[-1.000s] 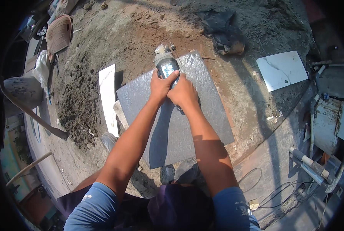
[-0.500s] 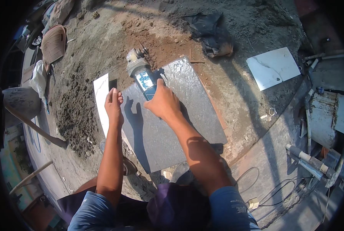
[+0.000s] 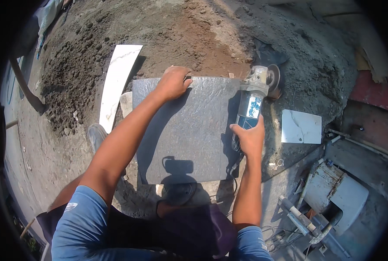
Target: The person places a tile down and cuts along a line using an angle grinder.
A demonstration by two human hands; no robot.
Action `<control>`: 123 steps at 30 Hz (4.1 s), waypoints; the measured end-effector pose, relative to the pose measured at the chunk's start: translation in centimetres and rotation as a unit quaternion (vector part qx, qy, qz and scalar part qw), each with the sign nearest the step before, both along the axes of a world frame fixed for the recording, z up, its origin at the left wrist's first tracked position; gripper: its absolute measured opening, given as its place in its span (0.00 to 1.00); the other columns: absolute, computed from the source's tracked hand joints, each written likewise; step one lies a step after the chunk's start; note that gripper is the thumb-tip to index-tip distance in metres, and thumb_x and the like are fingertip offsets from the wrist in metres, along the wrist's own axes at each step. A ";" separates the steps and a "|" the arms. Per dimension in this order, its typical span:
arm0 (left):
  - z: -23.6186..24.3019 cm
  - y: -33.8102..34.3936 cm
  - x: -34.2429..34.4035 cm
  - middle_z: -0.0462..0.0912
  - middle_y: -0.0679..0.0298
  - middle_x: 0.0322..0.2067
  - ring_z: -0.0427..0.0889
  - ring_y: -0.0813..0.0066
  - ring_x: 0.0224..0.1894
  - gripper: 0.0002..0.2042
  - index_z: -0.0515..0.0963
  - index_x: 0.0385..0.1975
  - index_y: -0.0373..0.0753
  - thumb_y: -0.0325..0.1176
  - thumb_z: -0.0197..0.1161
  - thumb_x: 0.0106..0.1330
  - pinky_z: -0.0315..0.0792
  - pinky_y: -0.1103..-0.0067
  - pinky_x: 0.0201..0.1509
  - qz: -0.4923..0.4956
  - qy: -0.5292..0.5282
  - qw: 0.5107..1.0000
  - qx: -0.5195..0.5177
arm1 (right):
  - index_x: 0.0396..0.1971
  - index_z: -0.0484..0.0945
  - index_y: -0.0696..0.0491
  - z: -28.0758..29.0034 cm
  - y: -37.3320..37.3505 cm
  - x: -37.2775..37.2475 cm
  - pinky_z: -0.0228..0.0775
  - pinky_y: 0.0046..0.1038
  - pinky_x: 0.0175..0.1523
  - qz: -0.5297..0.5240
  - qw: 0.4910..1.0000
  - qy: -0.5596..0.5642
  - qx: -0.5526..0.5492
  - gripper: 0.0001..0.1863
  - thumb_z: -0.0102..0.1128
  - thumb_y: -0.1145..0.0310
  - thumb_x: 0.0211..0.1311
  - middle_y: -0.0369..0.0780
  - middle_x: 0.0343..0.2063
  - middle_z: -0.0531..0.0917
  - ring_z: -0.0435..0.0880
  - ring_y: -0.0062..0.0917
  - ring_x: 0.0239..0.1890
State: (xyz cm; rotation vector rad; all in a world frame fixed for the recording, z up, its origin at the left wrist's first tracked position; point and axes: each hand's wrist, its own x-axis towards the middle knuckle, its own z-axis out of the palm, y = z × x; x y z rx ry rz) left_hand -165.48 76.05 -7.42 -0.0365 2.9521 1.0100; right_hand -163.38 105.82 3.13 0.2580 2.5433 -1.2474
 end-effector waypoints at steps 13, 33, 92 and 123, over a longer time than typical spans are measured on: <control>-1.3 6.3 -0.4 0.88 0.51 0.42 0.85 0.53 0.50 0.24 0.83 0.46 0.36 0.53 0.65 0.66 0.73 0.61 0.56 -0.014 -0.142 0.990 0.003 | 0.54 0.71 0.58 1.8 2.4 3.7 0.77 0.27 0.37 -0.091 0.996 0.019 0.003 0.35 0.76 0.72 0.41 0.37 0.33 0.80 0.80 0.22 0.30; 1.1 10.5 5.4 0.73 0.47 0.57 0.80 0.66 0.52 0.54 0.33 0.76 0.35 0.38 0.74 0.65 0.78 0.75 0.53 0.118 -0.129 0.786 0.593 | 0.58 0.66 0.61 -4.2 -6.4 5.1 0.76 0.46 0.56 0.060 0.995 -0.074 0.042 0.39 0.73 0.65 0.45 0.58 0.45 0.84 0.84 0.54 0.50; -2.2 11.6 5.5 0.72 0.41 0.61 0.79 0.60 0.55 0.59 0.32 0.77 0.32 0.43 0.76 0.61 0.76 0.72 0.57 0.117 -0.085 0.858 0.493 | 0.60 0.71 0.62 -6.9 -5.7 5.3 0.79 0.46 0.56 0.060 0.994 -0.038 0.085 0.39 0.72 0.63 0.46 0.57 0.46 0.85 0.88 0.48 0.49; -1.2 12.2 5.5 0.74 0.40 0.58 0.81 0.61 0.53 0.58 0.32 0.77 0.32 0.40 0.76 0.61 0.78 0.73 0.53 0.152 -0.089 0.861 0.478 | 0.60 0.71 0.63 -7.1 -5.9 5.0 0.81 0.44 0.55 0.059 0.994 -0.036 0.086 0.39 0.72 0.65 0.46 0.56 0.45 0.86 0.89 0.46 0.47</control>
